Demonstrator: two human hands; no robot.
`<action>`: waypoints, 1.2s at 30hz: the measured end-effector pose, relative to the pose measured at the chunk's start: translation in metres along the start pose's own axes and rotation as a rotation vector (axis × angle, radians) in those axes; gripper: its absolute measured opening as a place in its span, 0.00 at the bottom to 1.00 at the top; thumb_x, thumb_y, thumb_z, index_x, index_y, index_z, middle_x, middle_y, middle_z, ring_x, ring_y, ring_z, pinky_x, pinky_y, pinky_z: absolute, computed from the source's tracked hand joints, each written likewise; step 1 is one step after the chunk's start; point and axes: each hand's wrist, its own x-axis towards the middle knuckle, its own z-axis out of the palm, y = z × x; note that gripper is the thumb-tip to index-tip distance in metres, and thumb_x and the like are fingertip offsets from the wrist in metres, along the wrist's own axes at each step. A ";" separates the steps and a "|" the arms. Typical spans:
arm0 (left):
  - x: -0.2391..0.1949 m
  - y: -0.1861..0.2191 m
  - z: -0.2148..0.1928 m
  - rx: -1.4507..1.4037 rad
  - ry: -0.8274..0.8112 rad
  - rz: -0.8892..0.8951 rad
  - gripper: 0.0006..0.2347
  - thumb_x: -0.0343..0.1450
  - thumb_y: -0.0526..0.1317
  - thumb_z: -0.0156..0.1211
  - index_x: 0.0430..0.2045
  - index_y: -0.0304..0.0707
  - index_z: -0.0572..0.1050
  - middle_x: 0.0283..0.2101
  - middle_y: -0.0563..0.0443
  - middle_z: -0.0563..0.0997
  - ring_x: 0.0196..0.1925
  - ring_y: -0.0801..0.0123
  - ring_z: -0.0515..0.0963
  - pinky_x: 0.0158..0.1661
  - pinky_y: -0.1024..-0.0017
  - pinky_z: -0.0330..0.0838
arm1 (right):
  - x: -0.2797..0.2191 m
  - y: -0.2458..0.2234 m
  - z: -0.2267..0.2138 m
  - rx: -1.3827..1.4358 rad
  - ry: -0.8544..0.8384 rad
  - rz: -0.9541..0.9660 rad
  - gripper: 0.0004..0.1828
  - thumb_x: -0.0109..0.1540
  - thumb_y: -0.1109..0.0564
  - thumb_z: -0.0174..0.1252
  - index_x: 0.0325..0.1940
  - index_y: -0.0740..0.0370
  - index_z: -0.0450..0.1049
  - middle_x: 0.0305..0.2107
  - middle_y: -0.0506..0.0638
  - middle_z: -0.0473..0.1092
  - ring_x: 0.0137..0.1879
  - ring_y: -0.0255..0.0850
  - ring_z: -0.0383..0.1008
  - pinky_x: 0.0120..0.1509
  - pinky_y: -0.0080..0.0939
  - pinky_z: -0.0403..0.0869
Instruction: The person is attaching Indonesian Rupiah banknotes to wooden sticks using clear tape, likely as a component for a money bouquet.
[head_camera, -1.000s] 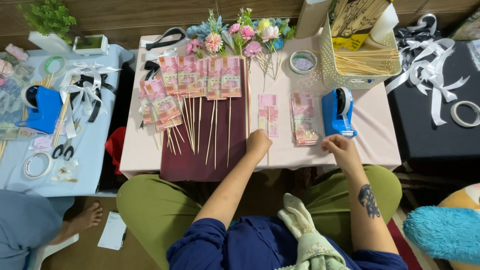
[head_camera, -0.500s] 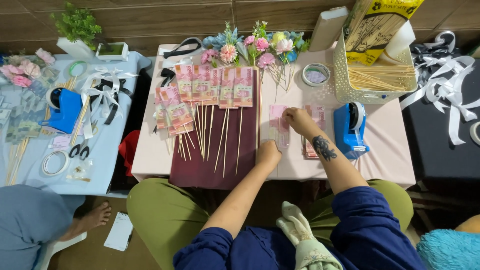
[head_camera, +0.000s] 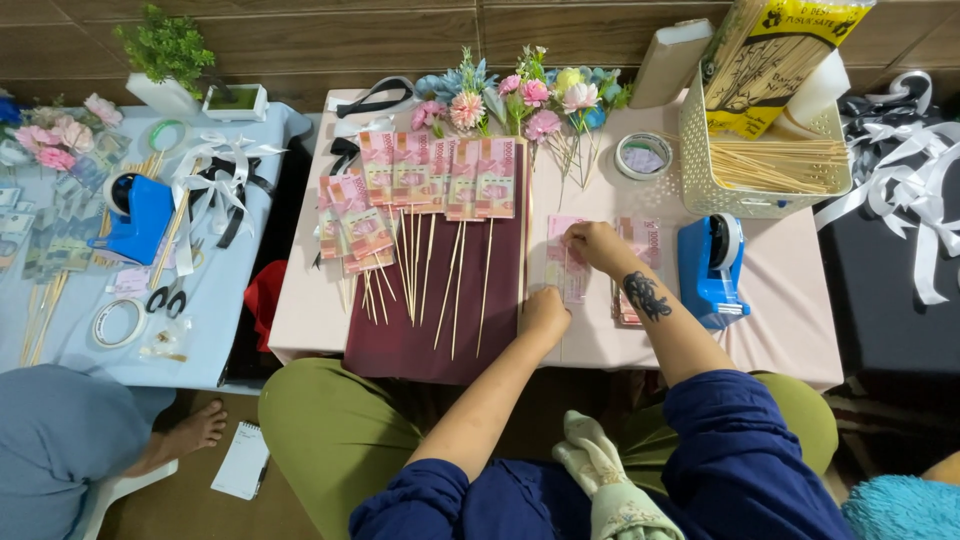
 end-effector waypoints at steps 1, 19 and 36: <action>-0.004 0.003 -0.004 0.000 0.001 -0.001 0.10 0.68 0.31 0.57 0.39 0.22 0.78 0.39 0.29 0.82 0.50 0.38 0.83 0.48 0.48 0.80 | 0.003 0.005 0.003 0.000 0.000 -0.001 0.06 0.62 0.62 0.60 0.40 0.56 0.82 0.36 0.55 0.80 0.47 0.57 0.80 0.55 0.55 0.78; -0.010 0.008 -0.015 0.007 0.005 0.027 0.10 0.67 0.29 0.54 0.38 0.19 0.78 0.38 0.26 0.83 0.48 0.35 0.83 0.47 0.47 0.80 | -0.024 -0.011 0.014 -0.439 0.288 -0.451 0.10 0.54 0.63 0.63 0.39 0.58 0.82 0.34 0.51 0.74 0.41 0.43 0.76 0.49 0.38 0.75; -0.017 0.007 -0.006 -0.024 0.045 0.023 0.10 0.69 0.30 0.49 0.38 0.20 0.77 0.40 0.24 0.82 0.48 0.31 0.83 0.46 0.44 0.79 | -0.200 0.043 -0.103 0.011 0.884 0.093 0.10 0.68 0.66 0.63 0.52 0.56 0.79 0.40 0.50 0.71 0.45 0.46 0.74 0.47 0.41 0.73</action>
